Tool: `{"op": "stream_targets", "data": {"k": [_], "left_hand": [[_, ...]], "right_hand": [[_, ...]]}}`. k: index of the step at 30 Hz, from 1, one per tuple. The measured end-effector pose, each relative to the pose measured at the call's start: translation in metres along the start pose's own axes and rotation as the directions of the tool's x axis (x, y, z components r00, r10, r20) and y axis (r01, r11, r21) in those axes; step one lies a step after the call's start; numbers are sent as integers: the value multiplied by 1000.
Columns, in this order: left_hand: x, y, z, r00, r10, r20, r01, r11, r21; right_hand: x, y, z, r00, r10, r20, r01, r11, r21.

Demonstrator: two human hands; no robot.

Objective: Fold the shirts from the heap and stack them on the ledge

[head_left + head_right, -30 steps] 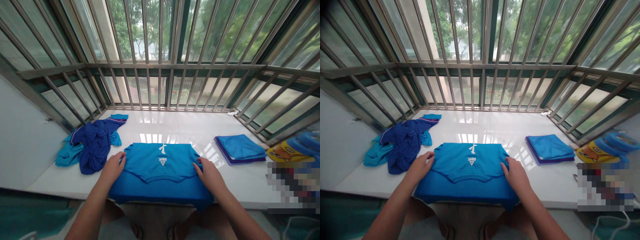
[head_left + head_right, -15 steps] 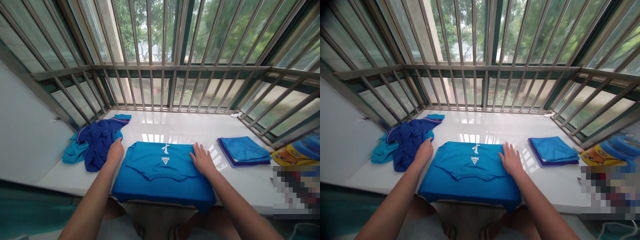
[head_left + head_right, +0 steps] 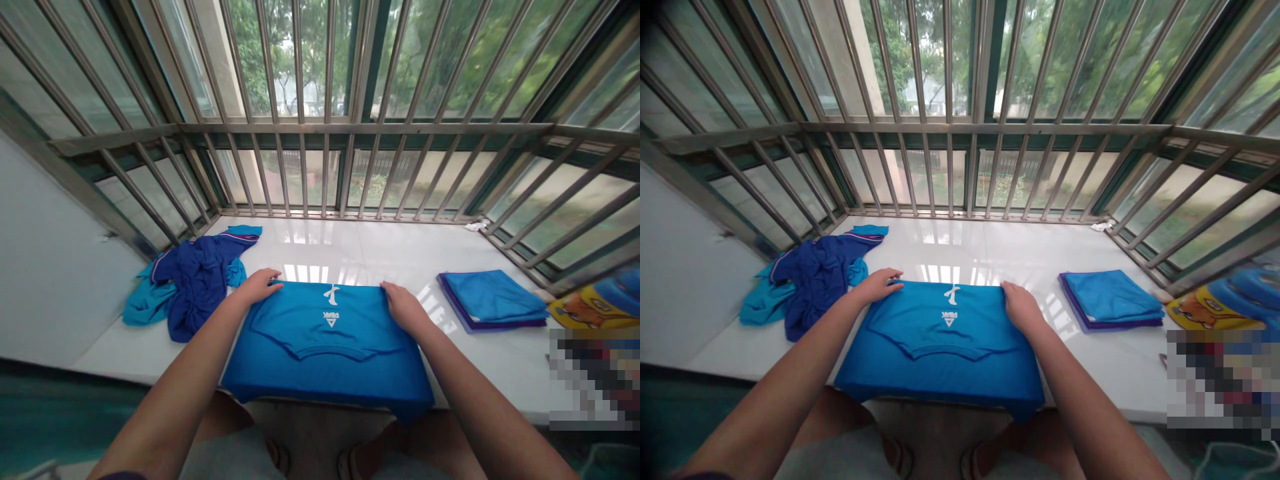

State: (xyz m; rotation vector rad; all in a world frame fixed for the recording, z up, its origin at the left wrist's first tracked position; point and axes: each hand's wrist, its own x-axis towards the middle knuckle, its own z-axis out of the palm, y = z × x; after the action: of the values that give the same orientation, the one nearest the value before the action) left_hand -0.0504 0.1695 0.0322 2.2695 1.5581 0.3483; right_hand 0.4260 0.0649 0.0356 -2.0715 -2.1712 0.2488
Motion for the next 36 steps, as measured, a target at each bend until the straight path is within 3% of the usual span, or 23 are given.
{"op": "stream_targets", "data": {"k": [2, 6, 9, 15, 19, 22, 25, 27, 30, 33, 36], "left_hand": [[17, 1, -5, 997, -48, 60, 47, 999, 24], [35, -1, -14, 986, -154, 66, 149, 986, 74], [31, 0, -10, 972, -233, 42, 231, 972, 47], [16, 8, 7, 956, -293, 24, 291, 933, -210], [16, 2, 1, 923, -383, -33, 349, 871, -346], [7, -10, -12, 890, -439, -120, 373, 856, -358], [-14, -15, -20, 884, -439, -163, 372, 870, -325], [-31, -11, -17, 895, -418, -157, 361, 885, -294], [-51, 6, -7, 926, -357, -123, 330, 924, -193], [-65, 33, 4, 956, -280, -90, 269, 956, -121], [-77, 66, 14, 974, -202, -100, 178, 961, -210]], "right_hand": [[19, 13, -22, 999, 41, 2, -41, 999, 0], [38, 30, -48, 983, 181, 23, -180, 983, -24], [29, 26, -42, 967, 238, 86, -236, 971, -35], [-1, 4, -12, 959, 228, 169, -234, 972, 16], [-2, 9, -17, 955, 237, 180, -253, 965, 69], [-6, 10, -26, 959, 271, 77, -274, 961, 30], [-20, -15, -26, 990, 133, -47, -133, 991, 7], [-35, -47, -20, 998, -48, -29, 49, 998, 30], [-57, -101, -5, 969, -244, 44, 242, 969, 44], [-76, -140, 11, 954, -289, 79, 288, 957, 22], [-88, -164, 28, 953, -301, 41, 299, 953, 38]]}}
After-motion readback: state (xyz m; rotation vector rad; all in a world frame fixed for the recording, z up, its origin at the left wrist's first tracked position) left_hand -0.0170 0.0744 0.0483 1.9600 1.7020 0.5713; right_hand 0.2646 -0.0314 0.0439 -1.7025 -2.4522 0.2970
